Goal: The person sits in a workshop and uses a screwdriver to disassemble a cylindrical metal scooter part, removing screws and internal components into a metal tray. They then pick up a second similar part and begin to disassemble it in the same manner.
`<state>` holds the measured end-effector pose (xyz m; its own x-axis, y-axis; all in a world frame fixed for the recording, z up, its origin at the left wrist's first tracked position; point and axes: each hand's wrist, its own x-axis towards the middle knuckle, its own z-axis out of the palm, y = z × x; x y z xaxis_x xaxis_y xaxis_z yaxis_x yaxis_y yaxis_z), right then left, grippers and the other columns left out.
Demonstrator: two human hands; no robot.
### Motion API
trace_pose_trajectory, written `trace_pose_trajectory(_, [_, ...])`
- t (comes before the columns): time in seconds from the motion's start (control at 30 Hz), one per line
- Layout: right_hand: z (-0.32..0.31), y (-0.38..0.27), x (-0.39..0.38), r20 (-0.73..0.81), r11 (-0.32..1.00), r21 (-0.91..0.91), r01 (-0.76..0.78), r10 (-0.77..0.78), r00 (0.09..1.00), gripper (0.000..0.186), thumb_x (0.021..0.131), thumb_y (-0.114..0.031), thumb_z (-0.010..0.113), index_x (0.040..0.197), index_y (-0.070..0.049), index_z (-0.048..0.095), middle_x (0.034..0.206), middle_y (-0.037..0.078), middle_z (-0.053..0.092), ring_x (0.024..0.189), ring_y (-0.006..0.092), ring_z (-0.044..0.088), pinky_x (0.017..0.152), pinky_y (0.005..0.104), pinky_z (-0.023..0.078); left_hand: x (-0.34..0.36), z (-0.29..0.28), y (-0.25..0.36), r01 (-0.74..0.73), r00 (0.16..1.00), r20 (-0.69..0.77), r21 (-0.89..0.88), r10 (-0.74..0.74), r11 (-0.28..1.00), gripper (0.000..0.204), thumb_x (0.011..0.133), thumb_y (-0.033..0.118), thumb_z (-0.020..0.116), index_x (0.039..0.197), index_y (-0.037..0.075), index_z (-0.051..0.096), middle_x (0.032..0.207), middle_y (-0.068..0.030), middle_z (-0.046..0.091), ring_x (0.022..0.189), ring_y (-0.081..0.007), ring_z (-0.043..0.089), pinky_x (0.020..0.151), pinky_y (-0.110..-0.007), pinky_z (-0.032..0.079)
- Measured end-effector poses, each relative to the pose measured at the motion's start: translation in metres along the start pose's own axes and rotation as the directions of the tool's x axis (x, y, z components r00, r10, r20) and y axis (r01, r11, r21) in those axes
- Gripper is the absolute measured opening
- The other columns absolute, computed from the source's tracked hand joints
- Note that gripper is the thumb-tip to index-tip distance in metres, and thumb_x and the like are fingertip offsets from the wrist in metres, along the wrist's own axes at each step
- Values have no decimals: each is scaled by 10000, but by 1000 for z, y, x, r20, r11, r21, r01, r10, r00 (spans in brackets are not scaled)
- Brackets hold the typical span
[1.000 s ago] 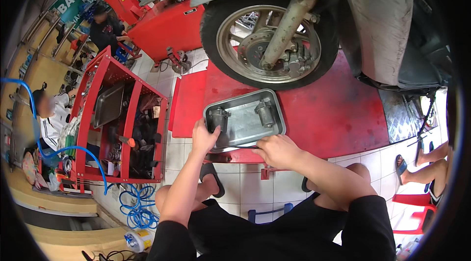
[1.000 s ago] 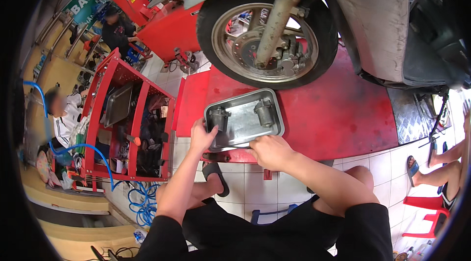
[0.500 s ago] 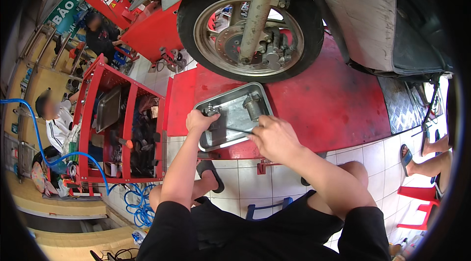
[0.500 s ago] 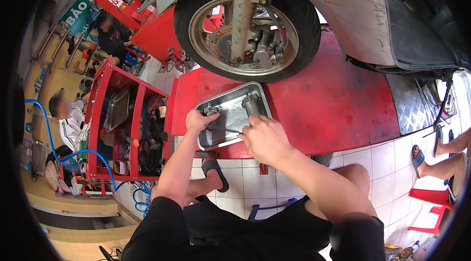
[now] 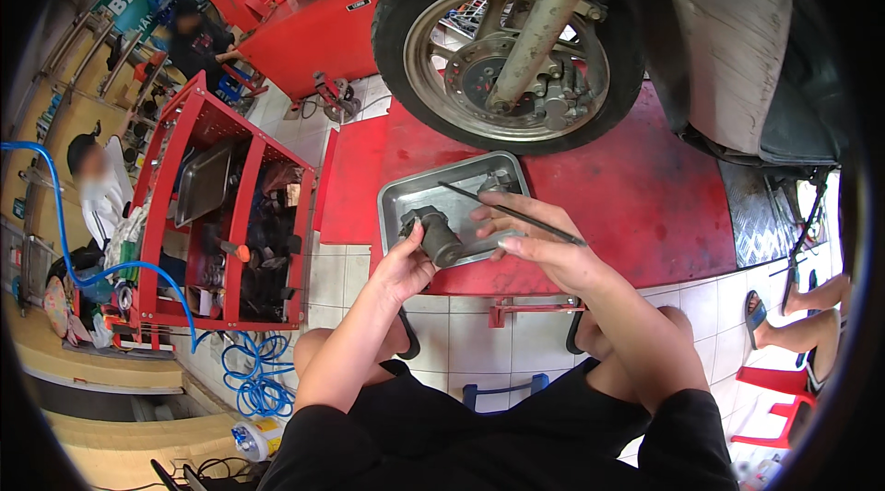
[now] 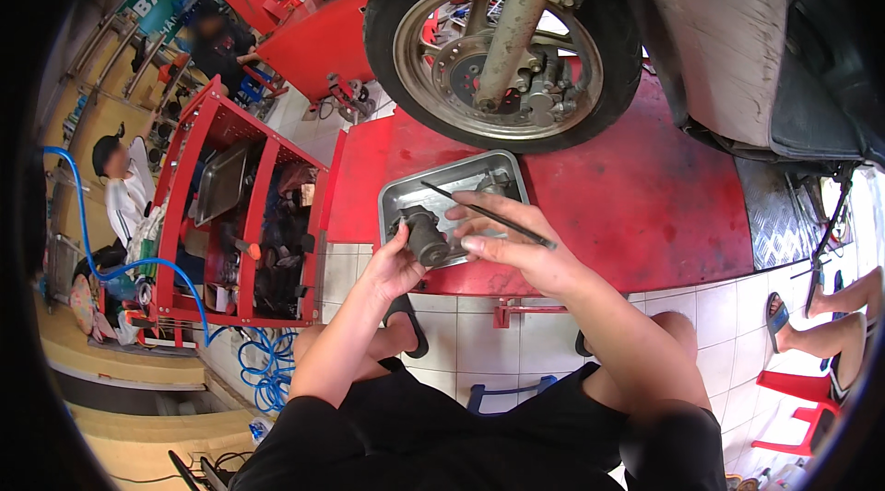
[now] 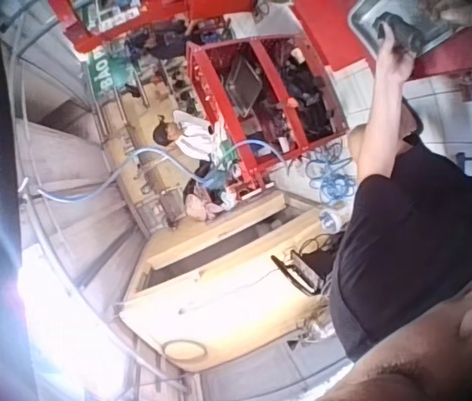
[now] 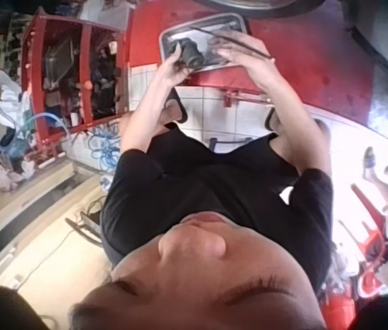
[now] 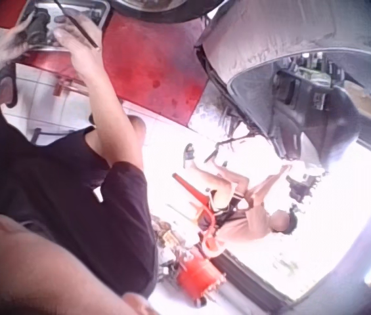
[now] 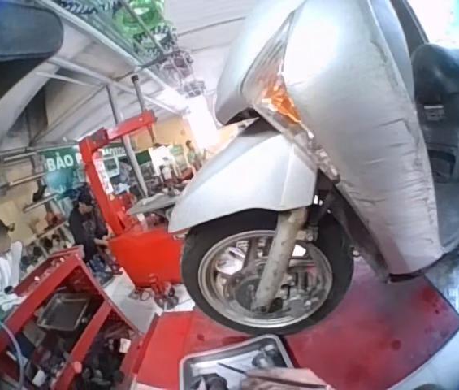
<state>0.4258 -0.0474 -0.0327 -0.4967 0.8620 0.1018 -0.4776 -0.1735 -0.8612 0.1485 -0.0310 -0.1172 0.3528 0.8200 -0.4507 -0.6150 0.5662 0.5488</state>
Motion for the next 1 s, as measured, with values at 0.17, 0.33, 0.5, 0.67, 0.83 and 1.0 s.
trace_pose_trajectory(0.17, [3,-2,11,163,988,126,-89,67,984,851,855,-125,705,1574,-70,253,1530,145,364,1333,249,426,1058,404,411,13,-16,0,-77,981,157,-218,113,973,666,933,461,662,1421,54,464,1225,-182,620,1170,-317,596,1038,-478,469])
trace_pose_trajectory(0.33, [-3,3,25,205,995,9,-100,96,974,946,769,-82,671,1593,-68,206,1574,182,310,1371,293,399,1074,434,383,20,-1,10,-77,978,145,-419,151,905,789,899,626,619,1411,44,475,1243,-226,589,1144,-333,594,1039,-490,466])
trace_pose_trajectory(0.5, [-2,7,37,391,988,62,-144,109,914,1067,670,-77,653,1606,-39,143,1632,216,214,1465,323,301,1130,458,307,6,30,24,-112,992,13,-315,122,943,718,925,655,564,1280,31,558,1190,-193,620,1133,-314,608,954,-475,525])
trace_pose_trajectory(0.67, [11,16,35,451,963,137,-230,146,881,1065,707,-154,701,1602,-16,140,1632,213,228,1479,314,291,1129,437,323,12,6,34,-119,991,-85,-213,103,970,562,927,511,670,1109,-10,563,1064,-192,618,1025,-331,664,832,-418,603])
trace_pose_trajectory(0.83, [19,22,33,400,826,411,-386,217,890,821,830,-153,728,1532,4,330,1558,229,368,1379,306,442,1059,460,428,6,15,41,-229,954,-256,-278,158,933,534,905,465,717,1040,-33,579,966,-166,609,1018,-342,648,911,-446,583])
trace_pose_trajectory(1.0, [18,67,23,-278,915,274,-297,371,886,285,1013,-6,514,1297,11,509,1192,176,655,941,209,644,832,349,528,3,19,43,-258,943,-289,-316,166,913,534,913,477,699,1004,-41,601,956,-163,621,1021,-343,638,912,-446,575])
